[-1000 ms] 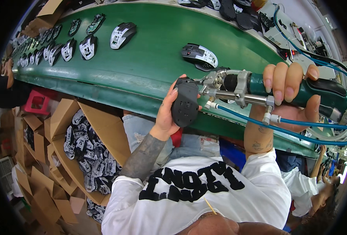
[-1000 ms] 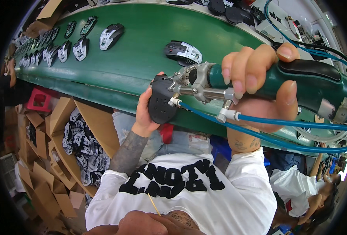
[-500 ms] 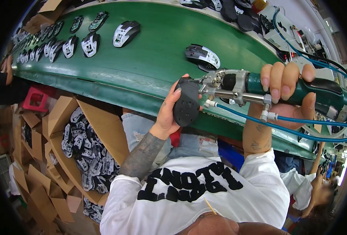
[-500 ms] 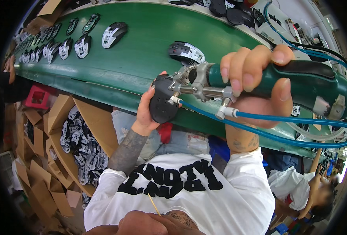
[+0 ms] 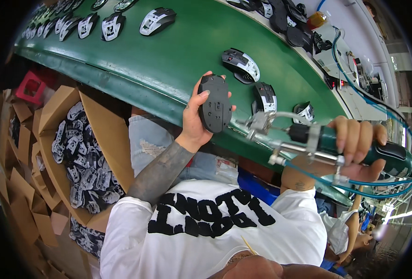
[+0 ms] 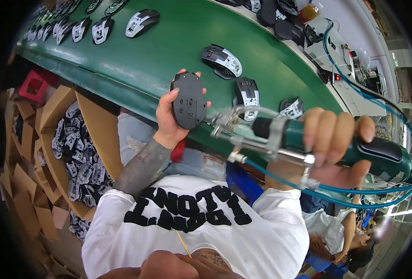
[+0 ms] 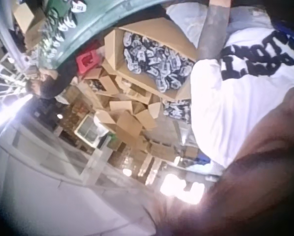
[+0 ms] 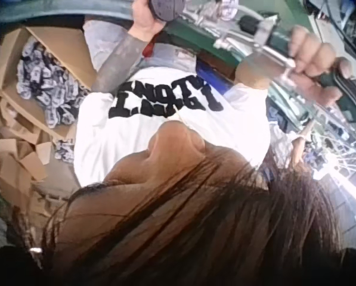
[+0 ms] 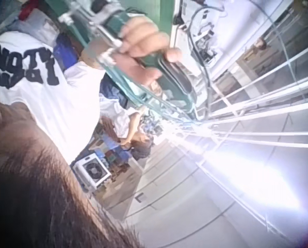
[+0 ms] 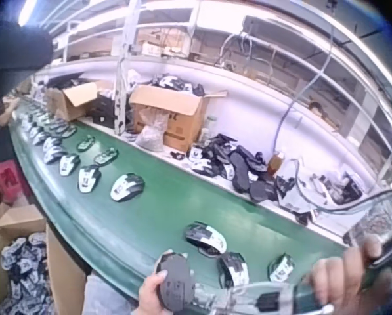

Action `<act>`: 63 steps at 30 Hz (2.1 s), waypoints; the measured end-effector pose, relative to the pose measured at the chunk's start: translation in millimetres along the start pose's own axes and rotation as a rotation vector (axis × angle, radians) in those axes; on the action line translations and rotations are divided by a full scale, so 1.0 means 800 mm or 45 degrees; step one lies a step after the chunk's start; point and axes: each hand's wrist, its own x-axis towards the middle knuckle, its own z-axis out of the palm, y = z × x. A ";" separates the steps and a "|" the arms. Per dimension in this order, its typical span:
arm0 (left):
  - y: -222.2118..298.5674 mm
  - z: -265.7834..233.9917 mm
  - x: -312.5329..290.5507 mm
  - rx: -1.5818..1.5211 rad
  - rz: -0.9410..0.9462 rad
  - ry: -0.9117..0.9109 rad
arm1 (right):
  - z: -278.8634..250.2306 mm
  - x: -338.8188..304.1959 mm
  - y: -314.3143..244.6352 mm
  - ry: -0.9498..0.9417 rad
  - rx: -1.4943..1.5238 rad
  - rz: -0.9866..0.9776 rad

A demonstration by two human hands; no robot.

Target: The recorder is using a pneumatic screwdriver to fasten components onto the base of computer mice on a conveyor belt assembly line.

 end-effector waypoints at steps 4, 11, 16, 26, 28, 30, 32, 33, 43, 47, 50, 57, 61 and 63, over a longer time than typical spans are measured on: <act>-0.005 -0.001 0.005 0.029 0.024 -0.004 | 0.009 -0.010 0.024 0.044 -0.132 0.087; -0.010 -0.006 0.006 -0.001 0.019 -0.002 | 0.001 -0.013 0.028 0.020 -0.159 0.139; -0.007 -0.009 0.005 -0.030 0.023 0.016 | 0.000 -0.012 0.031 -0.037 -0.175 0.209; -0.001 -0.013 0.011 -0.023 0.064 0.032 | 0.008 -0.004 0.040 -0.042 -0.209 0.211; 0.000 -0.012 0.011 -0.044 0.045 0.033 | 0.006 0.005 0.019 -0.035 -0.132 0.140; 0.004 -0.020 0.005 -0.026 0.080 0.049 | 0.012 0.010 0.016 0.008 -0.023 0.048; 0.001 -0.015 0.013 -0.046 0.017 0.014 | 0.018 0.014 0.010 0.025 -0.047 -0.018; 0.002 -0.013 0.014 -0.043 0.004 0.010 | 0.018 0.013 0.015 -0.035 -0.067 0.018; 0.007 -0.020 0.014 -0.013 0.029 0.012 | 0.022 0.012 0.061 -0.125 -0.145 0.164; 0.006 -0.019 0.015 -0.026 0.055 0.040 | 0.025 0.010 0.071 -0.098 -0.145 0.169; 0.008 -0.018 0.015 0.000 0.073 0.103 | 0.029 0.010 0.082 -0.076 -0.134 0.162; 0.028 -0.012 0.034 0.153 -0.046 0.106 | 0.026 0.022 0.082 0.087 -0.162 0.153; 0.079 -0.036 0.115 1.598 0.343 -0.216 | 0.007 0.037 0.050 0.179 -0.132 0.045; 0.130 -0.040 0.172 2.269 1.014 -0.191 | 0.006 0.042 0.041 0.157 -0.112 0.014</act>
